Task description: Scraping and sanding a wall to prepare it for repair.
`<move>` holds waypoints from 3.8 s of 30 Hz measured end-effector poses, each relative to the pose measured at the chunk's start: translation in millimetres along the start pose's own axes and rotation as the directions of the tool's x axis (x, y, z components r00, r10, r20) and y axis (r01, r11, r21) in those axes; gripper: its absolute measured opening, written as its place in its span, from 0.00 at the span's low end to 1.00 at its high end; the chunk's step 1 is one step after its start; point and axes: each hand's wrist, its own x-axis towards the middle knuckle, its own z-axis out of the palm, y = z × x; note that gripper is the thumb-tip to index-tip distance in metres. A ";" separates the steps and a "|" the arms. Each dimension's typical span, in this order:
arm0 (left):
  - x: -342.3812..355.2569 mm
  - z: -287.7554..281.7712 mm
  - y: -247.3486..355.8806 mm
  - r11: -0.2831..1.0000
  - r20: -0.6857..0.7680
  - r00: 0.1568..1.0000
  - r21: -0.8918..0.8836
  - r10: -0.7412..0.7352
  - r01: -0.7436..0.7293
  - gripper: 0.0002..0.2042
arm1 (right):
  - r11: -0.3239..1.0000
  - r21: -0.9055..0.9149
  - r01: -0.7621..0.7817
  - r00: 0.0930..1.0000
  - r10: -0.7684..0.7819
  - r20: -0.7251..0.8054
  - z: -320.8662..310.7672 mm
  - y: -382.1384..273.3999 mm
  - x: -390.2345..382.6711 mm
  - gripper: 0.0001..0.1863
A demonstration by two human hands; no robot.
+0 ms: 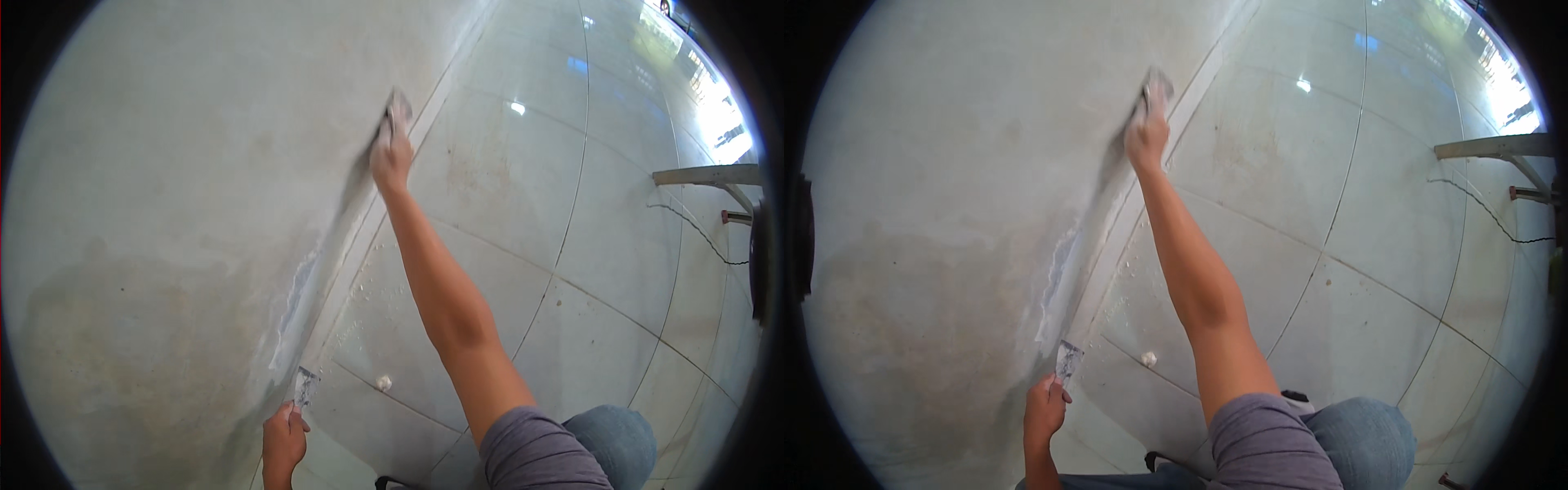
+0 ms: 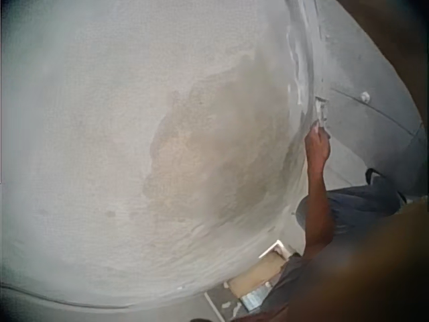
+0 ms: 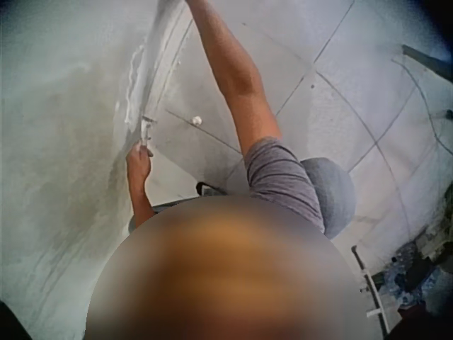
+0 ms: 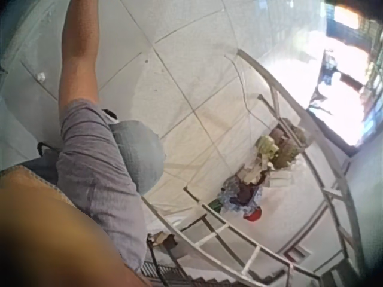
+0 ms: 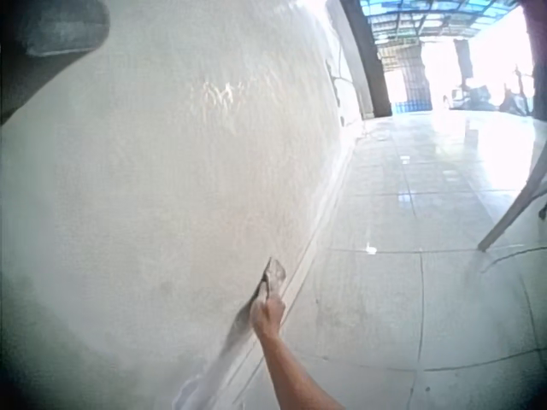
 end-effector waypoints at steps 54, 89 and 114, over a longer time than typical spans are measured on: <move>125.9 -18.8 266.9 0.786 0.086 0.947 -0.583 0.311 -0.206 0.16 | 0.991 -0.079 -0.109 0.994 0.109 -0.003 -18.1 14.8 -23.0 0.25; 143.6 -17.3 259.2 0.822 0.205 0.958 -0.567 0.200 -0.050 0.16 | 0.997 0.069 0.031 0.998 -0.034 0.044 -25.5 35.4 47.9 0.28; 150.7 -16.3 252.3 0.806 0.228 0.969 -0.589 0.100 0.055 0.16 | 0.964 -0.051 -0.261 0.965 0.262 0.007 -31.2 51.5 139.5 0.25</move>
